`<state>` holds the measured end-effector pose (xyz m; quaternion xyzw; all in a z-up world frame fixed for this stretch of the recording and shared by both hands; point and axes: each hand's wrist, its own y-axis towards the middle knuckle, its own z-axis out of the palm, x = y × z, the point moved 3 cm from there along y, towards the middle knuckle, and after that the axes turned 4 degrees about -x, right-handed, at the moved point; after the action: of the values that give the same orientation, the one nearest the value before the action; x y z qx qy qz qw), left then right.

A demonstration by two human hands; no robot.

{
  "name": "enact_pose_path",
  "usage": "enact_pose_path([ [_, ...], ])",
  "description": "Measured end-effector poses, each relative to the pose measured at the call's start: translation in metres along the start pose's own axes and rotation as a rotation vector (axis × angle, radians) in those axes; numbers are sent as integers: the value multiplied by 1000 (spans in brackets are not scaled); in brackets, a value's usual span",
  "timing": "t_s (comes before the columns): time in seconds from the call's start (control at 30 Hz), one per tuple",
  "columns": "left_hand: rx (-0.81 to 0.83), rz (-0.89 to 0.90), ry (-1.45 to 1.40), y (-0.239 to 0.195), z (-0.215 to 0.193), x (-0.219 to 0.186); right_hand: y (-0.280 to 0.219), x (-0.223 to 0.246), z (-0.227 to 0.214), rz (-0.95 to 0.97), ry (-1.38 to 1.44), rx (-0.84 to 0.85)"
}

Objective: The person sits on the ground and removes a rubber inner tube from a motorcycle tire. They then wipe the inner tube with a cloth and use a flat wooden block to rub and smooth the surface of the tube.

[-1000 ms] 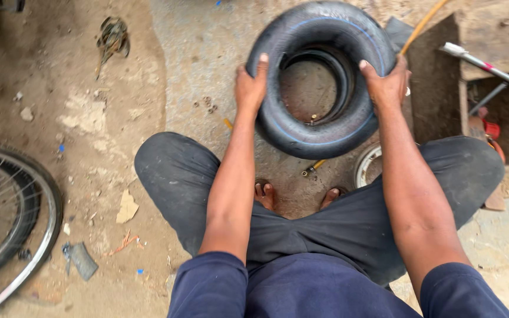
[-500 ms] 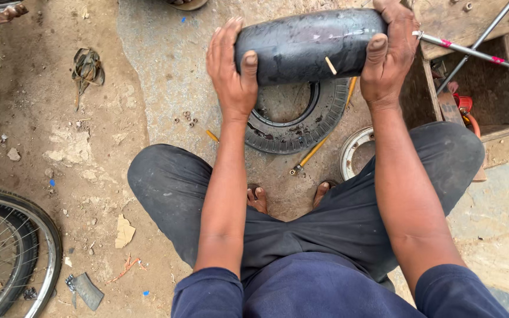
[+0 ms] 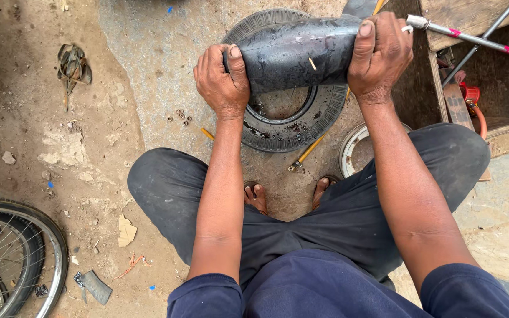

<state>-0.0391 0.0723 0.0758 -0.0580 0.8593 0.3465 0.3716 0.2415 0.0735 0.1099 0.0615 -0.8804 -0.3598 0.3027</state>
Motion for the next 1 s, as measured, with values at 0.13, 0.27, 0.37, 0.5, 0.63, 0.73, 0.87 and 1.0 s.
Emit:
enact_pose_path([
  [0.13,35,-12,139,-2,8,5,-8,-14,16,90,-134,60],
  [0.27,91,-82,257,-7,17,13,-18,-21,23,116,-218,113],
  [0.37,150,-142,315,-11,24,18,-21,-30,31,180,-313,193],
  [0.5,200,-187,341,-17,34,25,-28,-39,39,197,-360,201],
  [0.63,159,-122,379,-23,48,28,-36,-49,45,241,-396,213],
  [0.73,195,-127,373,-29,64,33,-42,-57,47,261,-419,199],
  [0.87,258,-134,387,-34,92,43,-52,-71,53,341,-448,224],
  [1.0,304,-132,443,-40,111,51,-62,-83,60,473,-473,284],
])
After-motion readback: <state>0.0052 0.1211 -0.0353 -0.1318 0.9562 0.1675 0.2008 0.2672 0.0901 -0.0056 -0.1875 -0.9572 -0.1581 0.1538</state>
